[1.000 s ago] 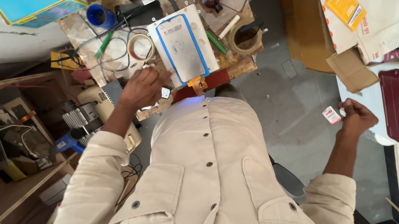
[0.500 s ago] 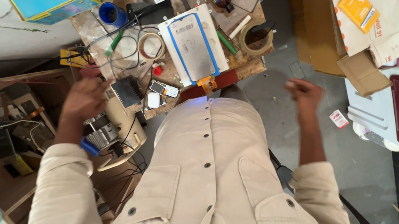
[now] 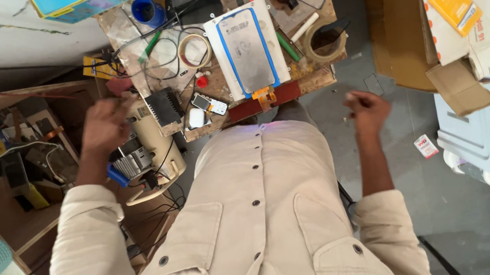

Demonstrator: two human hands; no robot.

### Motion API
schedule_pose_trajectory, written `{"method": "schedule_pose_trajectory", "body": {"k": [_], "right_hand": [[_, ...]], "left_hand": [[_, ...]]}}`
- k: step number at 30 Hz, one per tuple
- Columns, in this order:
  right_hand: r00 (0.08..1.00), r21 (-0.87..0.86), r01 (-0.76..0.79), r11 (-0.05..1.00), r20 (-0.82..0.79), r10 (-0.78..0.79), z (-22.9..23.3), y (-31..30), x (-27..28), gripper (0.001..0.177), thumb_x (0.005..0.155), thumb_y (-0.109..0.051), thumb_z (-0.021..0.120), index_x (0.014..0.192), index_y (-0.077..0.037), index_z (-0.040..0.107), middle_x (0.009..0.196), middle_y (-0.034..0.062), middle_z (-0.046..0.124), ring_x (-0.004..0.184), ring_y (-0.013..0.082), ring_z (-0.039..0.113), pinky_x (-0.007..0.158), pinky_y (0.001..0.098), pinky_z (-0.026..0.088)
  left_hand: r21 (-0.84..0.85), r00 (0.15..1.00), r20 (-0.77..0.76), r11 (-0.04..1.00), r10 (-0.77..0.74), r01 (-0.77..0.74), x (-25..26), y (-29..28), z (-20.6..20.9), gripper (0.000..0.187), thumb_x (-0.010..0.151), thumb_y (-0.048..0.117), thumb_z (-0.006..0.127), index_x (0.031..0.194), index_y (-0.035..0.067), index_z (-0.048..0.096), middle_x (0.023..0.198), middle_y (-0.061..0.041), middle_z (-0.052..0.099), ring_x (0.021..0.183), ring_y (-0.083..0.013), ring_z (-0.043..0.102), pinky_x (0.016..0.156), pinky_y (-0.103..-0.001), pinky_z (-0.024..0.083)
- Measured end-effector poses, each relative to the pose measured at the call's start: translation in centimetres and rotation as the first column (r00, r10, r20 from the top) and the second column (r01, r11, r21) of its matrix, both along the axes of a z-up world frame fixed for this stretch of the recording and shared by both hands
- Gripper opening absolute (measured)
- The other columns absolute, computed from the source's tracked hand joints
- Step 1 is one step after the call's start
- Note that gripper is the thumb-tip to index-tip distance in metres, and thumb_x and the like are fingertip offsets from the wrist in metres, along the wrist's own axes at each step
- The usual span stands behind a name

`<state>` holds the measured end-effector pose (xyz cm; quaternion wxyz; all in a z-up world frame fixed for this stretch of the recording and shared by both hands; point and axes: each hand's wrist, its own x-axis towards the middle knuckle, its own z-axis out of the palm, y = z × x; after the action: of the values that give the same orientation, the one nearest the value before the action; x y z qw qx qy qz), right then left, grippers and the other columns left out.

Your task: The person works on a cluttered workbench, handling a small electronic device and a larger white box. They use a screwdriver to manipulate components on the device and move various tools and items around the workspace.

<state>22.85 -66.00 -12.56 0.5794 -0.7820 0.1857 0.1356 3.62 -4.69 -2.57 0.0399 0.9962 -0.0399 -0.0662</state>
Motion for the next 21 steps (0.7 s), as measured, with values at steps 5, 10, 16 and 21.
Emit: {"method": "schedule_pose_trajectory", "body": {"k": [5,10,16,21], "right_hand": [[0.984,-0.123,0.176,0.977,0.011,-0.176,0.7,-14.6,-4.9,0.012,0.095,-0.003,0.073,0.106,-0.004,0.075,0.092,0.0061,0.076,0.081,0.0124,0.074,0.058,0.0235,0.056],[0.931,-0.287,0.364,0.886,0.106,-0.349,5.3,-21.2,-8.7,0.007,0.098,-0.001,0.077,0.104,0.004,0.075,0.093,0.0096,0.076,0.08,0.0154,0.074,0.058,0.0248,0.054],[0.917,-0.179,0.4,0.899,0.081,-0.391,5.1,-19.1,-9.3,0.007,0.1,-0.003,0.077,0.103,0.003,0.075,0.087,0.0111,0.071,0.081,0.0161,0.074,0.06,0.0266,0.058],[0.983,-0.092,0.182,0.979,-0.012,-0.184,3.7,-15.0,-8.7,0.015,0.095,-0.006,0.077,0.109,0.0,0.075,0.096,0.0096,0.075,0.085,0.0156,0.075,0.067,0.0262,0.059]], "left_hand": [[-0.29,0.992,-0.038,0.952,-0.117,0.101,7.1,-8.9,-1.7,0.066,0.081,0.01,0.07,0.146,0.022,0.062,0.098,-0.006,0.055,0.1,-0.0274,0.056,0.088,-0.043,0.047],[-0.361,0.949,0.102,0.877,-0.3,0.316,13.1,-15.7,-0.6,0.056,0.089,0.022,0.072,0.144,0.021,0.061,0.098,-0.006,0.055,0.096,-0.028,0.056,0.085,-0.043,0.048],[-0.253,0.936,0.027,0.903,-0.352,0.347,13.3,-14.0,-0.9,0.052,0.092,0.015,0.068,0.143,0.023,0.064,0.095,-0.005,0.055,0.094,-0.0247,0.057,0.083,-0.04,0.05],[-0.252,0.965,0.017,0.932,-0.263,0.259,9.9,-8.6,-2.4,0.05,0.091,0.013,0.07,0.141,0.018,0.069,0.09,-0.005,0.056,0.089,-0.0248,0.056,0.085,-0.041,0.052]]}}
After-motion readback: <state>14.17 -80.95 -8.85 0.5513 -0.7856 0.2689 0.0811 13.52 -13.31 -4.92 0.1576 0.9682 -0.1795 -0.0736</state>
